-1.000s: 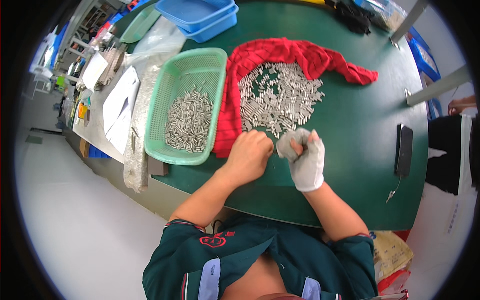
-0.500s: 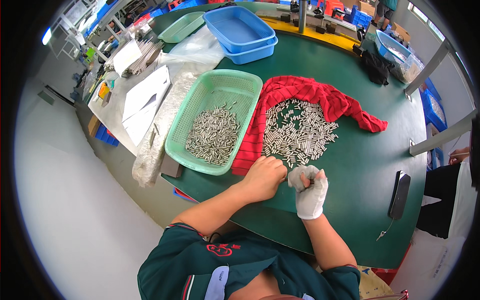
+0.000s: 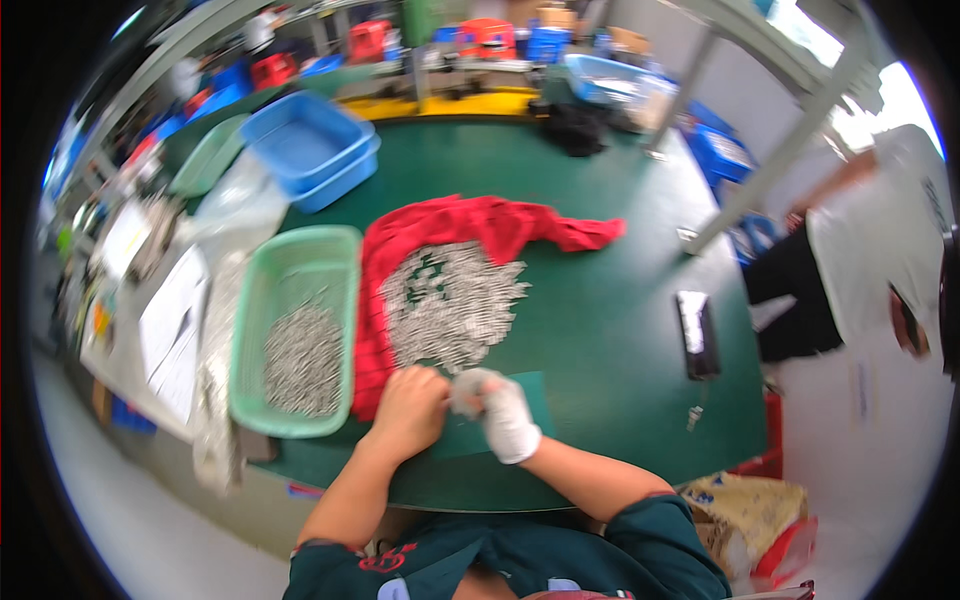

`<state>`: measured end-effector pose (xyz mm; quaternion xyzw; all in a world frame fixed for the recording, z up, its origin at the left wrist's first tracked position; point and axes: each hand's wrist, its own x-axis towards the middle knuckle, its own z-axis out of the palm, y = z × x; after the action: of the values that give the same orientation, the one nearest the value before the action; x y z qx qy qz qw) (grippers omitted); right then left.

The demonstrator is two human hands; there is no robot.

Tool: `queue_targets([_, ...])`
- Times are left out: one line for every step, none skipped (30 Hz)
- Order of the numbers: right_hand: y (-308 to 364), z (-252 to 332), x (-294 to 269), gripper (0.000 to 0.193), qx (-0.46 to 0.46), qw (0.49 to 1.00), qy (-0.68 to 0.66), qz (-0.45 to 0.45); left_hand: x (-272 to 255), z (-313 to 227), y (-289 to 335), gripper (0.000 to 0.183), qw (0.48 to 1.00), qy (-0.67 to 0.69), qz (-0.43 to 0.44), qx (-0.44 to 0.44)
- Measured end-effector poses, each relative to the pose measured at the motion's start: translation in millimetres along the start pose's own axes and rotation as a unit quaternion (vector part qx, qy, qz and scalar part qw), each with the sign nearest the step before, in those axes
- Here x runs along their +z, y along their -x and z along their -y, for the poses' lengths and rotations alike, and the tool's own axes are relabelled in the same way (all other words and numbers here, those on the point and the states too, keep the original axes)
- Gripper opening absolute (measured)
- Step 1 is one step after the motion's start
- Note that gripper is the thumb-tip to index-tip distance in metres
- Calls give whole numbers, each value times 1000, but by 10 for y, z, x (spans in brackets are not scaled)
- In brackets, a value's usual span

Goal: The person sorts small metal pins by hand, placing them into a sorting tray from a plastic basket.

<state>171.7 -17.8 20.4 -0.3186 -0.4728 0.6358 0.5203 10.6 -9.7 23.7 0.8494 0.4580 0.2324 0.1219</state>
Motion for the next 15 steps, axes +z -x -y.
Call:
queue_targets([-19, 32, 7, 61, 13, 999, -16, 26, -13, 3, 3, 18, 1000, 7, 0, 2])
queue_targets([-26, 44, 15, 61, 7, 999, -28, 25, -29, -11, -11, 18, 1000, 10, 4, 7])
queue_targets([-24, 28, 54, 60, 2, 998, -47, 36, -74, -28, 12, 19, 1000, 4, 7, 2])
queue_targets([-31, -17, 46, 54, -9, 997, -64, 44, -79, -35, 26, 18, 1000, 1, 5, -1])
queue_targets([-29, -60, 39, 48, -19, 994, -85, 59, -81, -46, 43, 18, 1000, -7, 2, -11])
queue_targets([-27, -51, 26, 48, -19, 994, -89, 54, -60, -67, 30, 18, 1000, -2, -1, 7])
queue_targets([-25, -40, 1, 47, -18, 994, -95, 52, -46, -81, 11, 17, 1000, 4, -1, 4])
queue_targets([-10, -28, -25, 47, -17, 992, -113, 47, -32, -88, -18, 16, 1000, 9, -1, -2])
queue_targets([0, -14, -45, 47, -24, 993, -110, 43, -7, -83, -25, 16, 1000, 9, -1, 7])
queue_targets([4, -2, -63, 47, -17, 993, -111, 38, 28, -71, -39, 16, 1000, 18, -7, 13])
queue_targets([3, 3, -73, 46, -9, 993, -113, 34, 59, -57, -43, 16, 999, 26, -12, 18])
queue_targets([1, -2, -58, 46, -15, 993, -113, 33, 67, -41, -28, 15, 1000, 18, -19, 16])
queue_targets([-5, -31, -18, 46, -9, 993, -110, 26, 47, -27, -5, 15, 999, 16, -20, 21])
queue_targets([-13, -53, 13, 45, -3, 994, -108, 20, 10, -15, 26, 15, 1000, 17, -14, 13])
queue_targets([-17, -47, 2, 45, -8, 995, -102, 14, 3, -16, 21, 15, 1000, 24, -10, 9])
